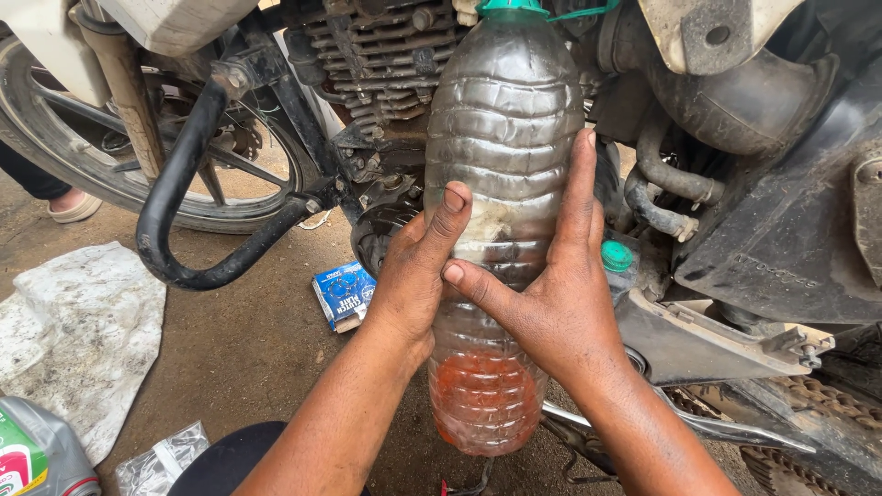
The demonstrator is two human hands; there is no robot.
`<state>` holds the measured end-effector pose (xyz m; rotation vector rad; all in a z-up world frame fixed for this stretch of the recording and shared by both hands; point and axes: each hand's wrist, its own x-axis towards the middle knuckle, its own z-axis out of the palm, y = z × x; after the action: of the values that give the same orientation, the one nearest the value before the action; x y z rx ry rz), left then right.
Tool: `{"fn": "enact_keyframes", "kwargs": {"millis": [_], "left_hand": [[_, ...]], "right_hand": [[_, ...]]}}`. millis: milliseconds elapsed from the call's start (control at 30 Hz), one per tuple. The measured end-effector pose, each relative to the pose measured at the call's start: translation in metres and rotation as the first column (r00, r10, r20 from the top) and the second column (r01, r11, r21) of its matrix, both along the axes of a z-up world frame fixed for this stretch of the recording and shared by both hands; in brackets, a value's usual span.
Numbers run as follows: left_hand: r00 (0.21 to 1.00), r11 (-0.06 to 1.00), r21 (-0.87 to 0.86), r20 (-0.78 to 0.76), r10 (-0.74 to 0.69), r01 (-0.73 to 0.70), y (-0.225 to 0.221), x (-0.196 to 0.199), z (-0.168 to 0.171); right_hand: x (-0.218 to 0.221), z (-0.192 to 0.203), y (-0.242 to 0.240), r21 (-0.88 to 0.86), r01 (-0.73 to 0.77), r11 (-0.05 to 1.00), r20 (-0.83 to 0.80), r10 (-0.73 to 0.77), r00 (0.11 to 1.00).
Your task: Drain fuel from a motorcycle into a plastic bottle using a siphoning or bypass method.
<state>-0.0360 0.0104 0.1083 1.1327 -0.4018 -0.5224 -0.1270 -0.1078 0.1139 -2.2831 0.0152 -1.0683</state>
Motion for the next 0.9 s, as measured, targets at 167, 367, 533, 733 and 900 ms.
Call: {"fn": "enact_keyframes", "kwargs": {"millis": [167, 367, 533, 733, 900], "left_hand": [[1.000, 1.000, -0.026, 0.027, -0.013, 0.014, 0.001, -0.001, 0.002], [0.999, 0.999, -0.012, 0.027, -0.033, 0.033, 0.002, 0.000, -0.001], [0.987, 0.980, -0.140, 0.093, -0.131, 0.143, 0.008, -0.004, 0.001], [0.968, 0.950, -0.183, 0.043, -0.249, 0.253, 0.010, -0.010, 0.009], [0.941, 0.934, -0.153, -0.047, -0.334, 0.324, 0.009, -0.013, 0.010]], "right_hand": [[0.001, 0.000, 0.001, 0.000, 0.011, 1.000, -0.004, -0.011, 1.000], [0.001, 0.004, 0.002, 0.068, -0.018, 0.998, -0.022, 0.019, 1.000], [0.001, 0.004, 0.001, 0.058, 0.004, 0.998, -0.015, -0.003, 1.000], [-0.003, 0.008, -0.001, -0.041, 0.004, 0.999, 0.028, -0.003, 1.000], [-0.008, 0.021, 0.001, 0.001, -0.046, 0.999, -0.069, 0.046, 0.997]]}}
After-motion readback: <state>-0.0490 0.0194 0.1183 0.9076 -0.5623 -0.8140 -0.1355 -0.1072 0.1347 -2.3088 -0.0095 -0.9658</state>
